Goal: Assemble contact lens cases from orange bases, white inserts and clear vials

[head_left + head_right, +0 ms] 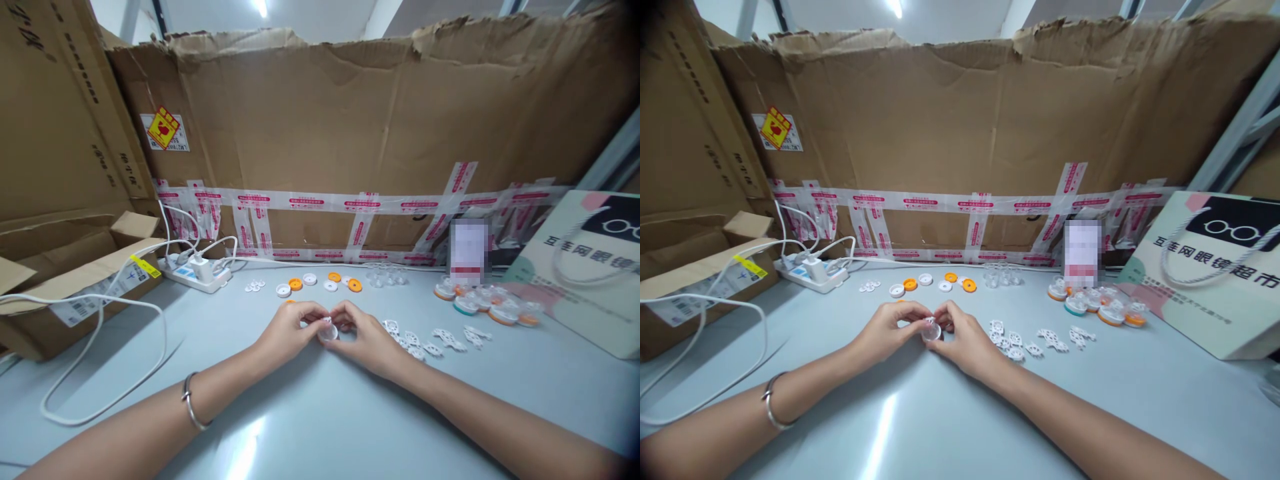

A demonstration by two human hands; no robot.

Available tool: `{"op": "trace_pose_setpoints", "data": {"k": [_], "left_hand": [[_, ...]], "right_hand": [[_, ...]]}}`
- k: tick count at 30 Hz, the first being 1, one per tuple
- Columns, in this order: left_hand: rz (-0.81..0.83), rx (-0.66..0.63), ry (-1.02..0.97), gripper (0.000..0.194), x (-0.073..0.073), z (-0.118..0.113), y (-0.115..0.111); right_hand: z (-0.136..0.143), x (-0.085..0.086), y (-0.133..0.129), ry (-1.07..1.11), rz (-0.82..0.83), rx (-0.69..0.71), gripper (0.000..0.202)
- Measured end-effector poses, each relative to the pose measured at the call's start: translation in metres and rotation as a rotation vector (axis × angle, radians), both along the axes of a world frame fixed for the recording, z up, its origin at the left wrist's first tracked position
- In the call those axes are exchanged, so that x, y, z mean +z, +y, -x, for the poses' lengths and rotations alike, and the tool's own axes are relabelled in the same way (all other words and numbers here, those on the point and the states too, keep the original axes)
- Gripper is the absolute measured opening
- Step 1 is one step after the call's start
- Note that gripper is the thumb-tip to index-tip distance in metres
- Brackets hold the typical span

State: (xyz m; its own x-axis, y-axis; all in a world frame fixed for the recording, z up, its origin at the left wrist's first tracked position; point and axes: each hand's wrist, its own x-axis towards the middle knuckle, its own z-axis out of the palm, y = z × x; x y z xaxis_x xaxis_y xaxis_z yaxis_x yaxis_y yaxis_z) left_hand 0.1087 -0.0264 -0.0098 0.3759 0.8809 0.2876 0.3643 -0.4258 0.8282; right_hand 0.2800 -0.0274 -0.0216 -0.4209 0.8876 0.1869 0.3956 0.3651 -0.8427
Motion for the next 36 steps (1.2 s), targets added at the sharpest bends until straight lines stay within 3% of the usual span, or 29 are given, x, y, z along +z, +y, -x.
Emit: {"op": "trace_pose_setpoints", "data": {"k": [10,23,36], "left_hand": [[-0.121,-0.018,0.144,0.009,-0.0058,0.0011,0.0023],[0.004,-0.073,0.095,0.007,-0.0058,0.0015,0.0093],[-0.071,-0.029,0.125,0.007,-0.0055,0.0014,0.0065]], "right_hand": [[-0.0002,-0.0034,0.0017,0.003,0.006,0.000,0.029],[-0.0008,-0.0050,0.0031,0.000,0.013,0.017,0.031],[-0.0008,-0.0079,0.0027,0.009,-0.050,0.025,0.025]]}}
